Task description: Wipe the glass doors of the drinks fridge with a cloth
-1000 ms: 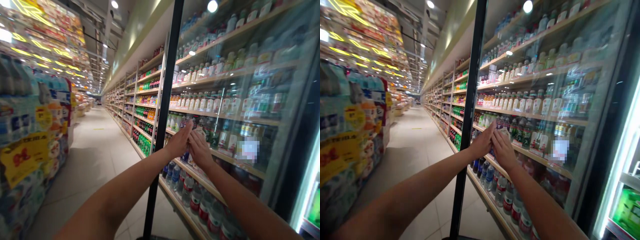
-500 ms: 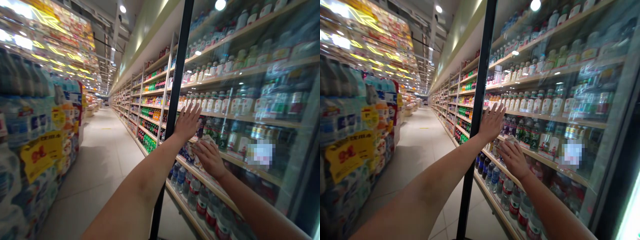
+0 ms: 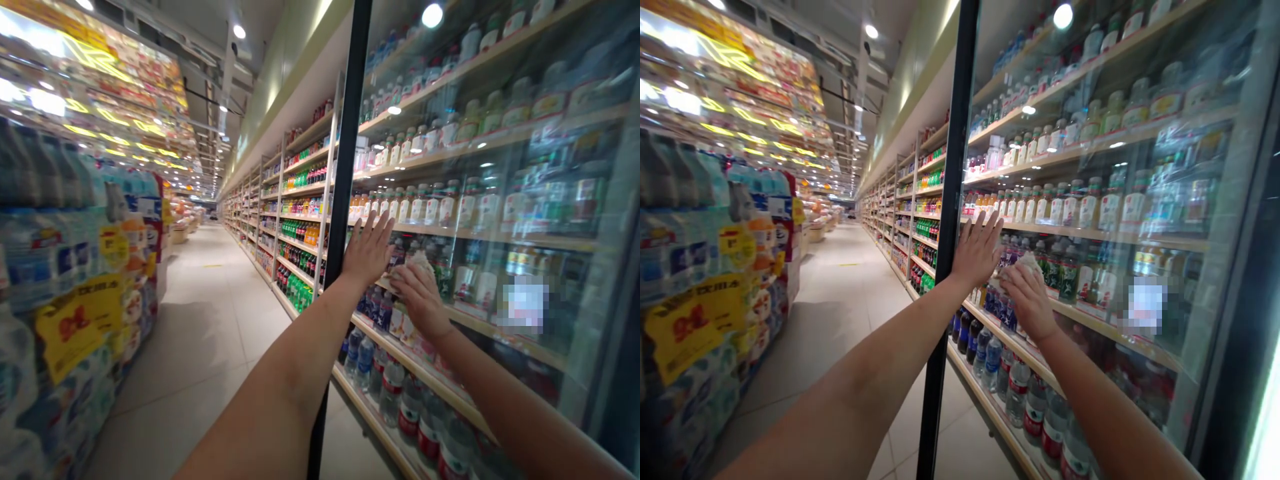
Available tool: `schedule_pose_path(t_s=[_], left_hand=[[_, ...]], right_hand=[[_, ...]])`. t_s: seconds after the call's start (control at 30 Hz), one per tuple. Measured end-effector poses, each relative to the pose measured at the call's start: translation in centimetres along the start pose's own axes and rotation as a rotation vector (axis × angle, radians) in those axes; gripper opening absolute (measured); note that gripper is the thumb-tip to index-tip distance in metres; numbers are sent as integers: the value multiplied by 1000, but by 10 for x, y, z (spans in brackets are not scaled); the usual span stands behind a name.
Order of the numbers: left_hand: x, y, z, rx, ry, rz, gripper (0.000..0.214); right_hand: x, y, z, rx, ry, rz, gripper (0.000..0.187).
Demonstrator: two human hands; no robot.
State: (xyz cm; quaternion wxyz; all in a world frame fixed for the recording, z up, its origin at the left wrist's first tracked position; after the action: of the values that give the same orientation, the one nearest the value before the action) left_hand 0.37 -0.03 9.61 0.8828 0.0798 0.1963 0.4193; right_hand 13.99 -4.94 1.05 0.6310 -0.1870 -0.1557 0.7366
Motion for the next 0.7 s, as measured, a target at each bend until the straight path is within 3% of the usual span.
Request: schedule_pose_path(t_s=[0.07, 0.23, 0.37, 0.53, 0.7], left_hand=[[0, 0, 0, -2, 7, 4, 61], [2, 1, 0, -4, 13, 4, 60], [2, 2, 0, -1, 18, 4, 61], [1, 2, -1, 2, 18, 14, 59], [-2, 0, -2, -1, 6, 42, 59]], right_hand=[[-1, -11, 11, -12, -17, 0, 33], [-5, -27, 33, 185, -156, -35, 31], [-2, -28, 41, 220, -152, -44, 29], [0, -47, 82, 282, -195, -15, 35], [-1, -31, 76, 260, -240, -42, 32]])
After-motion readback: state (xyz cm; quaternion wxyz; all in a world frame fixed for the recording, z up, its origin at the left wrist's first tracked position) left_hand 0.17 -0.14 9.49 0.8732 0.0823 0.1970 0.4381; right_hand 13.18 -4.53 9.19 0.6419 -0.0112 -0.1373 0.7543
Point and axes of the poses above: each hand's wrist, its own z-axis towards the middle knuckle, its own x-axis out of the palm, y = z × x, the point moved 5 cm from there along z, towards the middle knuckle, and after that the axes turned 7 degrees about -z, right-handed, at the moved point
